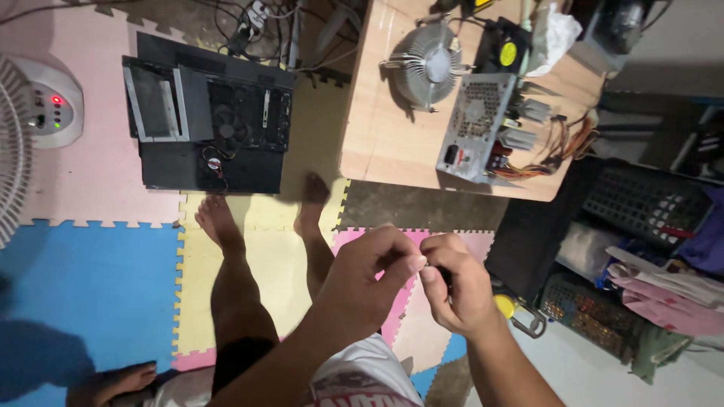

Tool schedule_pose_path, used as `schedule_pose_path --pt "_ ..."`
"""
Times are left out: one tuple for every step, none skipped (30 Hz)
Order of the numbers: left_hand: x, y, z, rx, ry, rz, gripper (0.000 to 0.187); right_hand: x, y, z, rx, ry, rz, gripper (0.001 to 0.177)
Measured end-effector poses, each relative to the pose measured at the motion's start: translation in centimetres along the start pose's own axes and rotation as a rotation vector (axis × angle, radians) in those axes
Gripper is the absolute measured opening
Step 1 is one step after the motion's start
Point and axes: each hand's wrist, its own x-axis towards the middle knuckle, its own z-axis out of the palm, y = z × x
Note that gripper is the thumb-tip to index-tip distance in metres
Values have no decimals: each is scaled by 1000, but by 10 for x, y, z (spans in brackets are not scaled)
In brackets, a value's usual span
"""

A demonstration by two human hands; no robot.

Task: The recorder is repairing or assembling various components of a computer power supply unit, including handling wires and small screws.

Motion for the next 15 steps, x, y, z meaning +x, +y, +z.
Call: schedule_pose_path --pt "-1 8 2 6 -5 5 9 -1 -4 -3 -2 8 -5 13" --pt "-3 17 5 109 10 54 9 -1 -8 -5 -10 12 -12 13" --pt "-5 27 8 212 25 104 9 -1 -14 -9 -18 16 -19 13" --pt "-9 37 12 227 17 117 9 -1 -19 -12 -17 33 -32 13" --pt "-14 47 17 273 33 176 8 -2 -25 -16 -47 52 -56 11" --pt "-18 58 22 322 45 240 7 -1 -32 -19 -78 76 -84 10" --pt "-24 65 29 341 35 258 7 -1 -40 -23 -79 99 -101 10" --pt "-31 73 35 375 58 345 5 -1 -48 -27 -86 131 -128 8" --pt "-38 81 42 406 78 434 4 -1 -57 -32 -93 162 -155 8" --pt "-44 91 47 428 60 454 4 -2 -66 -35 -95 193 -171 8" --pt "-51 101 54 435 58 473 5 -4 -76 -38 -68 224 -194 7" --pt "-58 111 60 444 54 492 5 -5 -85 -41 -41 257 -219 7" --pt "-65 120 65 467 34 514 5 -6 -96 -44 -43 289 -237 7" --pt "-72 128 71 484 17 530 5 -8 -106 -47 -28 325 -266 7" --pt "-79 136 76 501 0 546 6 -10 -116 -50 -13 360 -296 7"
